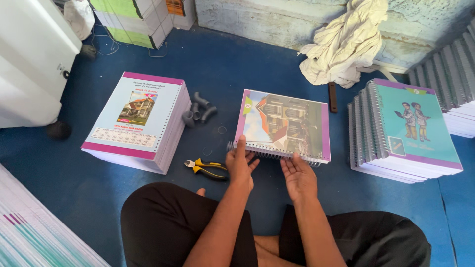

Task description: The person sits on the floor and inserts a metal spiral binding into the pre-punched holes of a notebook. They align the spiral with the holes and push it through by hand, then flip the notebook to check the binding.

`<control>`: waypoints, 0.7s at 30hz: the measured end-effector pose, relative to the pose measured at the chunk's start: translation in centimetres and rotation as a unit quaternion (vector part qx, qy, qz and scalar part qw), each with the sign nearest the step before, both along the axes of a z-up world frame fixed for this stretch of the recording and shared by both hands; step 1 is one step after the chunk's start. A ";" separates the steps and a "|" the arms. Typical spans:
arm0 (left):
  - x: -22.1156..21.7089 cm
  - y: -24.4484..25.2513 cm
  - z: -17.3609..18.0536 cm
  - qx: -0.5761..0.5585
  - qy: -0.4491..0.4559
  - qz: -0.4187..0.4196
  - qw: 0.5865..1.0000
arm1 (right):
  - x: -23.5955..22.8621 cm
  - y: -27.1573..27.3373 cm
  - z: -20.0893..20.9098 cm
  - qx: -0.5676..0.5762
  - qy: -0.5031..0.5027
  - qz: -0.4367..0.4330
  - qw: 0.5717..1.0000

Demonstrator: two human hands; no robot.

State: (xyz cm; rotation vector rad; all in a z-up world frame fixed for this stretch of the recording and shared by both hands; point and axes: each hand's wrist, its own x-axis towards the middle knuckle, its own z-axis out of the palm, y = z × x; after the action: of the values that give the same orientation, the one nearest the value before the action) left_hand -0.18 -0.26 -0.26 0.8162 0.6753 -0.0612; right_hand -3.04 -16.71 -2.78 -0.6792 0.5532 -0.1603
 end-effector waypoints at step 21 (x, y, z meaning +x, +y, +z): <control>-0.5 -1.2 -0.9 0.000 -0.011 -0.110 0.994 | -0.6 -1.5 0.4 -0.037 0.005 0.042 0.998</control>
State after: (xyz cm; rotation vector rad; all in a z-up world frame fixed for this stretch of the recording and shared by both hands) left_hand -0.71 -1.44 -1.12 0.8885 0.5630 -0.2519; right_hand -3.60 -18.23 -2.35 -0.7747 0.5288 -0.0998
